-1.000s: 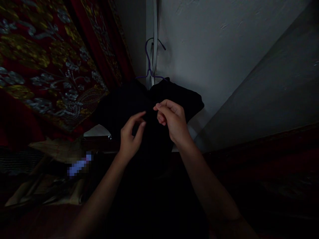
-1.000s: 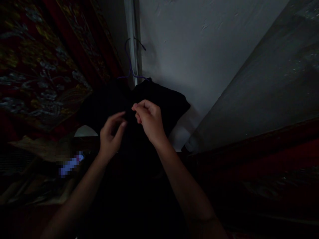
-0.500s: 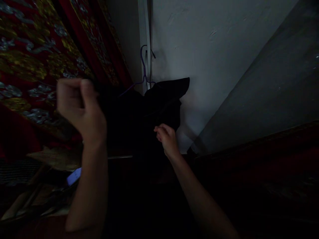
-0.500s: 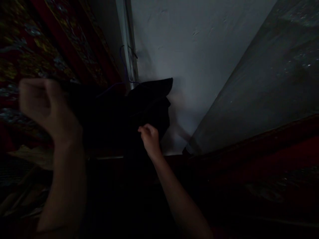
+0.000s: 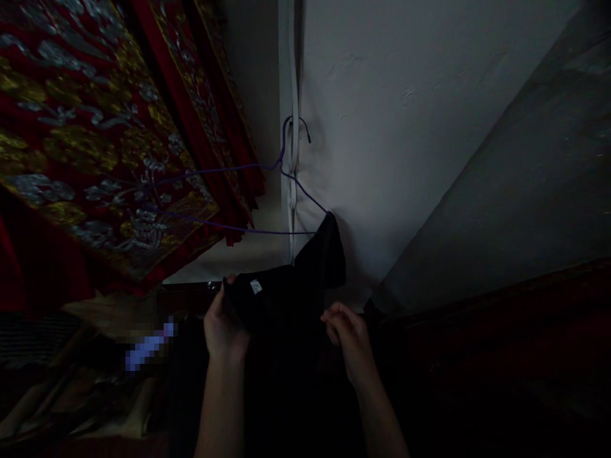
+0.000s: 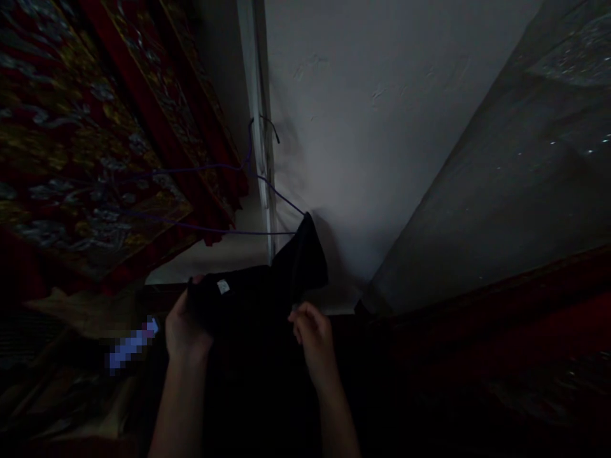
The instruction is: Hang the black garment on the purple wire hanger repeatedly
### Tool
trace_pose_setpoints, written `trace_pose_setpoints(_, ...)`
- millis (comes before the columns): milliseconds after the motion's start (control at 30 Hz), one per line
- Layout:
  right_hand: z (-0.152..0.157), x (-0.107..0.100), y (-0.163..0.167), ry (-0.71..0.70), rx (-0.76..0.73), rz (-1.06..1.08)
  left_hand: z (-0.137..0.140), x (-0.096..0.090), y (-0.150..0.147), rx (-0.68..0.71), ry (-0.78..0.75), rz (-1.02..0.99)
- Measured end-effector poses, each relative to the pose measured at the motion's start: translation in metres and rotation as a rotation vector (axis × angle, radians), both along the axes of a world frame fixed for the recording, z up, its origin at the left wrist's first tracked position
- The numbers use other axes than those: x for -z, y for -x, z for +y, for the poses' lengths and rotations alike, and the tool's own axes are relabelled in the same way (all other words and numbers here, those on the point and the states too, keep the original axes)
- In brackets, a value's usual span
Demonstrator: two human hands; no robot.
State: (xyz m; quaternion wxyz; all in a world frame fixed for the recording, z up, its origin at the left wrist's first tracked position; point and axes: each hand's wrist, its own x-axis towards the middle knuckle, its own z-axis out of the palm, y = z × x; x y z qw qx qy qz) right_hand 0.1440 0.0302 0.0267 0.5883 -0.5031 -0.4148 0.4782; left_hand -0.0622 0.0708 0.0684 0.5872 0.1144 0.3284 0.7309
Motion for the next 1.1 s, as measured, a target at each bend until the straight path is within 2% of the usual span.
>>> trace_pose_setpoints(100,-0.002,0.002,-0.007,0.034,-0.057,-0.182,-0.013,-0.011,-0.022,0.086,0.015,-0.108)
trace_pose_setpoints(200,-0.008,-0.006,0.007,-0.022,-0.143,-0.227,-0.026,-0.015,-0.043,0.206,-0.153,-0.040)
trace_pose_setpoints(333,-0.017,-0.017,0.032,-0.099,-0.209,-0.116,-0.037,-0.015,-0.057,0.284,-0.298,0.261)
trace_pose_setpoints(467,-0.020,-0.017,0.044,-0.112,-0.224,-0.079,-0.043,-0.019,-0.056,0.264,-0.411,0.683)
trace_pose_setpoints(600,-0.023,-0.017,0.049,-0.037,-0.188,-0.048,-0.044,-0.022,-0.051,0.154,-0.486,0.933)
trace_pose_setpoints(667,-0.021,-0.025,0.045,-0.027,-0.200,-0.084,-0.042,-0.015,-0.046,0.100,-0.477,1.010)
trace_pose_setpoints(733,-0.012,-0.039,0.034,-0.084,-0.333,-0.190,-0.040,0.000,-0.038,0.176,-0.440,1.063)
trace_pose_setpoints(833,0.014,-0.071,0.008,-0.189,-0.576,-0.439,-0.035,0.034,-0.019,0.523,-0.432,1.198)
trace_pose_setpoints(900,0.037,-0.092,-0.010,-0.246,-0.612,-0.565,-0.031,0.055,-0.004,0.683,-0.474,1.305)
trace_pose_setpoints(967,0.061,-0.110,-0.022,-0.347,-0.532,-0.595,-0.026,0.068,0.013,0.681,-0.481,1.380)
trace_pose_setpoints(1033,0.085,-0.122,-0.025,-0.467,-0.349,-0.540,-0.018,0.070,0.030,0.559,-0.408,1.452)
trace_pose_setpoints(1100,0.110,-0.126,-0.021,-0.554,-0.133,-0.446,-0.011,0.062,0.047,0.408,-0.310,1.521)
